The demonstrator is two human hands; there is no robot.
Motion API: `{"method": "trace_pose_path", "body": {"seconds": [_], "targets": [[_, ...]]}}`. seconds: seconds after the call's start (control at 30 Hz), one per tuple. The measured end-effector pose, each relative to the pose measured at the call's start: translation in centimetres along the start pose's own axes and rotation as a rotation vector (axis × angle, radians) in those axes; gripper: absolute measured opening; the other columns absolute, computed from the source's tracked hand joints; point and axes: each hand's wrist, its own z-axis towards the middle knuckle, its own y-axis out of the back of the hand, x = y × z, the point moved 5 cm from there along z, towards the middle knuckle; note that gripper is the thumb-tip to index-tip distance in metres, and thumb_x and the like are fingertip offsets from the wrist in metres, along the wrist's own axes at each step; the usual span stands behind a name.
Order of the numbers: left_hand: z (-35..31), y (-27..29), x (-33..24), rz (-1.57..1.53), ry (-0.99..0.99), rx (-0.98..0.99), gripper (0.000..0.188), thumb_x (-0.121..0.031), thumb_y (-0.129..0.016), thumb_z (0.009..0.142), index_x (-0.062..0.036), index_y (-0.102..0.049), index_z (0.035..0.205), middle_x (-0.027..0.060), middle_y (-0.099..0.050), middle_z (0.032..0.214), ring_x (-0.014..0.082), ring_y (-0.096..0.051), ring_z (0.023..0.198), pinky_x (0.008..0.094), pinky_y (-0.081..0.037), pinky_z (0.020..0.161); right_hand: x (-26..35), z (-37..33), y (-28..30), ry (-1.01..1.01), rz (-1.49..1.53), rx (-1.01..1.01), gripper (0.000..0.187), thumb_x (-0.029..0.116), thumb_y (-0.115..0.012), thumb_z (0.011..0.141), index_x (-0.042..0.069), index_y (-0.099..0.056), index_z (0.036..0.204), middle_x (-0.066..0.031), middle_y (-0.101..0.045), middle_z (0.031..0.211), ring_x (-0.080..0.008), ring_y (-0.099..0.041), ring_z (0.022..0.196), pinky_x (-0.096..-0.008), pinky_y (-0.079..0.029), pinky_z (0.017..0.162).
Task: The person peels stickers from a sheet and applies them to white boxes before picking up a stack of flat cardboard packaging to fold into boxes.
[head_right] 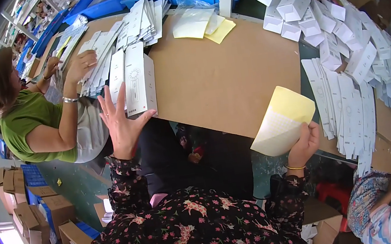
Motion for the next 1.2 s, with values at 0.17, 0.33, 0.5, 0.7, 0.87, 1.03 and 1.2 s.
{"method": "trace_pose_path", "body": {"seconds": [0.17,0.33,0.5,0.7,0.87,1.03,1.2], "targets": [[1.8,-1.3,-1.0,-0.208,-0.347,-0.025,0.097,-0.051,-0.091,0.066,-0.0209,-0.053,0.15,0.0232,-0.04,0.156,0.0489,-0.04,0.139,0.0573,-0.036,0.113,1.5,-0.1,1.4,-0.022,-0.066,-0.125,0.009,0.01,-0.058,0.102,0.004,-0.063,0.099,-0.0003,-0.063,0.095,-0.0086,-0.056,0.086,-0.0259,-0.048,0.079],[0.3,-1.0,0.1,-0.204,-0.298,-0.078,0.089,-0.031,-0.09,0.069,-0.0202,-0.054,0.149,0.0199,-0.045,0.154,0.045,-0.041,0.138,0.0559,-0.033,0.116,-0.5,0.4,0.1,-0.024,0.028,-0.042,0.006,0.006,-0.059,0.1,0.007,-0.065,0.1,0.0066,-0.06,0.09,-0.0031,-0.054,0.083,-0.0219,-0.046,0.074],[-2.6,0.8,-3.1,-0.076,-0.5,-0.199,0.066,-0.027,-0.075,0.091,-0.0138,-0.052,0.151,0.018,-0.042,0.158,0.0418,-0.037,0.145,0.0533,-0.029,0.119,-0.3,0.6,0.0,-0.014,0.131,-0.076,0.002,0.003,-0.061,0.1,0.002,-0.063,0.099,0.0057,-0.059,0.087,-0.001,-0.054,0.082,-0.0197,-0.045,0.071],[-5.6,2.7,-9.4,-0.491,-0.619,-0.129,0.05,-0.04,-0.068,0.094,-0.0065,-0.064,0.131,0.0178,-0.054,0.147,0.0437,-0.041,0.137,0.0617,-0.029,0.115,0.4,-0.1,1.3,-0.015,0.081,-0.048,0.005,0.004,-0.061,0.1,0.001,-0.062,0.097,0.005,-0.059,0.085,-0.0005,-0.054,0.081,-0.0194,-0.045,0.07],[-5.6,-0.2,-10.1,-0.497,-0.617,0.017,0.057,-0.02,-0.068,0.095,-0.0073,-0.051,0.148,0.0179,-0.043,0.158,0.041,-0.037,0.146,0.053,-0.028,0.12,-0.4,0.0,-0.2,-0.06,0.087,0.001,0.004,0.004,-0.061,0.1,0.003,-0.062,0.097,0.0046,-0.06,0.087,-0.0011,-0.055,0.083,-0.0199,-0.045,0.072],[-3.4,-1.0,-10.6,-0.856,-0.464,0.035,0.05,-0.015,-0.062,0.097,0.0032,-0.053,0.142,0.0248,-0.044,0.154,0.0439,-0.043,0.14,0.049,-0.034,0.115,0.5,0.4,2.0,-0.02,-0.004,-0.131,0.004,0.006,-0.057,0.1,0.006,-0.062,0.1,0.0026,-0.058,0.092,-0.0096,-0.055,0.088,-0.0285,-0.049,0.082],[-0.6,-0.5,-7.1,-0.746,-0.355,-0.035,0.054,-0.012,-0.068,0.092,-0.003,-0.055,0.143,0.025,-0.041,0.155,0.0459,-0.042,0.139,0.0492,-0.035,0.115,2.4,-0.2,3.3,0.101,-0.262,-0.087,0.018,0.008,-0.054,0.099,-0.002,-0.065,0.108,-0.0118,-0.067,0.111,-0.0244,-0.064,0.104,-0.0357,-0.05,0.094]]}}
